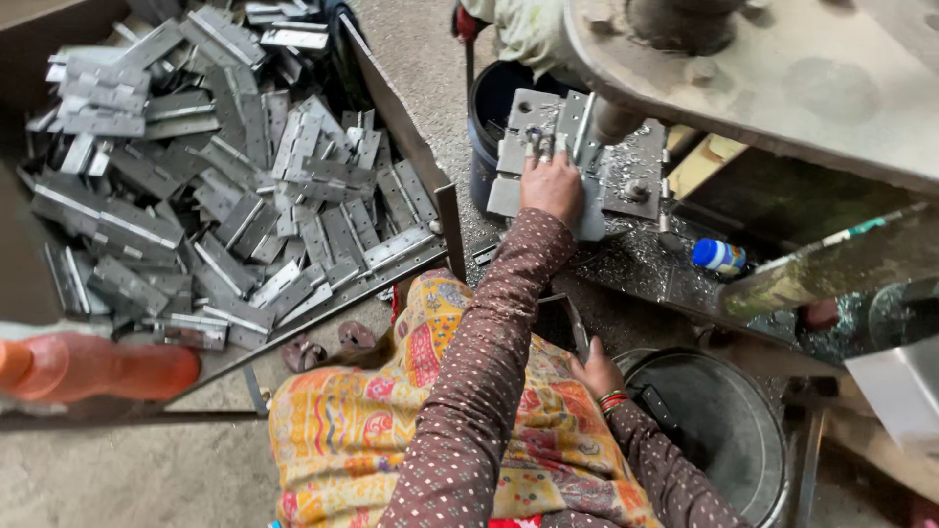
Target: The person repeatedly picks metal hinge pieces from a bin, places them into a press machine, and operates the lever to punch holes. The finished pieces are returned to the bin. The person uses a metal rod to assist in handling the parts.
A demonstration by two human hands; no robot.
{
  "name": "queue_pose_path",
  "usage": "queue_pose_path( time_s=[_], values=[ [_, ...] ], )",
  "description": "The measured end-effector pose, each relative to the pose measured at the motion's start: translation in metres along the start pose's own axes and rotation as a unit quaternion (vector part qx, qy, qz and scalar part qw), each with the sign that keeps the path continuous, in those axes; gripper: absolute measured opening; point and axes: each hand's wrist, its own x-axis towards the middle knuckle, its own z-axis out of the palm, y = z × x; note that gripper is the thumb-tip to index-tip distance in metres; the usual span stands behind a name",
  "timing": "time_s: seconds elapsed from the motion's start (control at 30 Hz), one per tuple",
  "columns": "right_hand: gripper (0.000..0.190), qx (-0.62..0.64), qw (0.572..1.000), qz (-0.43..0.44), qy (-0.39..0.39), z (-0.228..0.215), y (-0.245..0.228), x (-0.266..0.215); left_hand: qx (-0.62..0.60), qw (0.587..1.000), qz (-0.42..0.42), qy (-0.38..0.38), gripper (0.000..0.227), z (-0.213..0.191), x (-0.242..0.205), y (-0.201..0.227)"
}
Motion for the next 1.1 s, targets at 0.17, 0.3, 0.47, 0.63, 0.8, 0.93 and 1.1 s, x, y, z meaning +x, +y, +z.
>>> queue_pose_path(
  time_s=[0.17,0.3,0.47,0.63,0.8,0.93,1.1],
  values=[
    [0.065,0.01,0.999,0.004,-0.031,-0.098,-0.031,-0.024,-0.007,0.992,0.087,0.094,0.023,-0.032,-0.071,-0.03],
    [0.036,0.211,0.962,-0.112,0.135,-0.175,-0.075,-0.039,-0.113,0.959,0.0,0.259,0.047,-0.022,-0.158,-0.073],
    [0.026,0.241,0.949,-0.146,0.141,-0.196,-0.12,-0.045,-0.077,0.933,-0.291,0.196,0.043,0.014,-0.206,-0.179],
    [0.028,0.196,0.96,-0.137,0.143,-0.195,-0.117,-0.047,0.003,0.971,-0.179,0.157,0.035,0.056,-0.202,-0.269],
    [0.027,0.173,0.966,-0.126,0.145,-0.193,-0.118,-0.044,-0.023,0.994,-0.106,0.012,0.026,0.082,-0.153,-0.292],
    [0.028,0.171,0.968,-0.114,0.143,-0.193,-0.122,-0.046,0.028,0.993,-0.116,-0.008,0.028,0.078,-0.134,-0.298],
    [0.027,0.169,0.969,-0.119,0.134,-0.195,-0.121,-0.045,-0.087,0.989,-0.115,-0.039,0.028,0.048,-0.166,-0.299]
  ],
)
